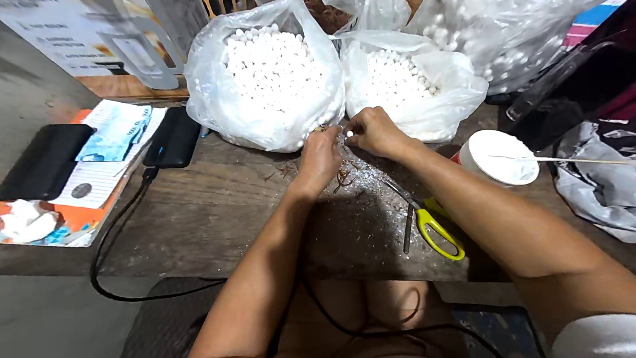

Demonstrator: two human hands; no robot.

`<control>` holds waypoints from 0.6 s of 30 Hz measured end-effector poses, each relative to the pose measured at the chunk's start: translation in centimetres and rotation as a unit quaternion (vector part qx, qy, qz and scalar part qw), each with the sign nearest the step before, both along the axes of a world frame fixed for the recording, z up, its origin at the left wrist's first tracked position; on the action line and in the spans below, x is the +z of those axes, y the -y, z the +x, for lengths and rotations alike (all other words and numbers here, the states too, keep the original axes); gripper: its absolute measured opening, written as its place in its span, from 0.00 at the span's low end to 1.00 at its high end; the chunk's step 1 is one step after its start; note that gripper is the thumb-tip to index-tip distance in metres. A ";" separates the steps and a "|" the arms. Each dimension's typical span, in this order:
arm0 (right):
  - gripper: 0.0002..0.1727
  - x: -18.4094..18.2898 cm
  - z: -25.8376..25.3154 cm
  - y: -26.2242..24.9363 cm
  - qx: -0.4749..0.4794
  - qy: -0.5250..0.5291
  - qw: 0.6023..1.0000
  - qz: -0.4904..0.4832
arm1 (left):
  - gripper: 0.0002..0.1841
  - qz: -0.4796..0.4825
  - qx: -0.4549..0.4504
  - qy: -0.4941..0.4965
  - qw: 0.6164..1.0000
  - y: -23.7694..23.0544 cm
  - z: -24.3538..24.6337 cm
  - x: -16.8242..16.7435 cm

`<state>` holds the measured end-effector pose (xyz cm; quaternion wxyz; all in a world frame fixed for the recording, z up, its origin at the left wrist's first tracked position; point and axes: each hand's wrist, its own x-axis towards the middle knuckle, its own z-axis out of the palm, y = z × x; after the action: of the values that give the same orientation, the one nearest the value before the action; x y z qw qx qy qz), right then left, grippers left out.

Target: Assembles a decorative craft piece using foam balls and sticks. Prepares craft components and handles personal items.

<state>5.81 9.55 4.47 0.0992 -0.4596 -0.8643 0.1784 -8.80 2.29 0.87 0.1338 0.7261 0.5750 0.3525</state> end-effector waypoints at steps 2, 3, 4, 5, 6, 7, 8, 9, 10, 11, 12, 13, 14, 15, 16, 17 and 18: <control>0.11 0.6 0.6 0.6 -0.003 -0.014 1.000 0.008 | 0.16 0.016 -0.006 0.007 1.000 0.0 -0.2 0.0; 0.12 0.9 1.0 1.2 0.003 -0.030 0.999 0.024 | 0.16 0.024 -0.008 0.012 1.000 0.0 -0.3 0.0; 0.12 1.1 1.4 2.0 0.016 -0.052 0.998 0.041 | 0.16 0.034 -0.009 0.017 0.999 0.0 -0.4 -0.1; 0.11 1.1 1.8 3.0 0.035 -0.080 0.995 0.051 | 0.15 0.043 -0.010 0.020 0.999 0.0 -0.4 -0.1; 0.09 1.0 2.1 3.9 0.054 -0.101 0.993 0.042 | 0.15 0.048 -0.012 0.024 0.998 -0.1 -0.4 -0.1; 0.08 0.7 2.4 4.7 0.073 -0.110 0.991 0.018 | 0.15 0.056 -0.013 0.028 0.998 -0.1 -0.4 -0.2; 0.08 0.3 2.6 5.3 0.086 -0.109 0.990 -0.008 | 0.15 0.061 -0.013 0.031 0.998 -0.1 -0.4 -0.2; 0.09 -0.1 2.7 5.6 0.093 -0.104 0.990 -0.023 | 0.15 0.065 -0.013 0.035 0.997 -0.1 -0.4 -0.2; 0.09 -0.6 2.6 5.8 0.096 -0.095 0.990 -0.029 | 0.15 0.066 -0.013 0.040 0.997 -0.1 -0.4 -0.2; 0.09 -1.0 2.6 5.8 0.098 -0.087 0.991 -0.029 | 0.14 0.069 -0.014 0.046 0.996 0.0 -0.4 -0.1; 0.09 -1.3 2.5 5.8 0.100 -0.082 0.991 -0.029 | 0.14 0.075 -0.016 0.051 0.996 0.0 -0.4 -0.1; 0.07 -1.6 2.4 5.7 0.099 -0.080 0.991 -0.029 | 0.14 0.082 -0.017 0.055 0.995 0.0 -0.3 -0.1; 0.06 -1.9 2.4 5.6 0.095 -0.085 0.992 -0.027 | 0.14 0.087 -0.018 0.061 0.994 0.1 -0.3 -0.2; 0.07 -2.0 2.6 5.6 0.090 -0.094 0.991 -0.024 | 0.14 0.089 -0.019 0.069 0.994 0.1 -0.3 -0.2; 0.07 -2.1 2.9 5.6 0.089 -0.106 0.990 -0.017 | 0.13 0.085 -0.021 0.080 0.993 0.2 -0.3 -0.1; 0.07 -2.1 3.3 5.7 0.092 -0.122 0.988 0.006 | 0.12 0.081 -0.022 0.094 0.992 0.3 -0.3 0.0; 0.07 -2.1 3.9 5.9 0.094 -0.136 0.985 0.041 | 0.10 0.080 -0.026 0.113 0.990 0.5 -0.2 0.1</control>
<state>9.66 3.61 2.36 0.2168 -0.3436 -0.8887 0.2124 -9.05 1.80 0.94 0.1483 0.7044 0.5070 0.4741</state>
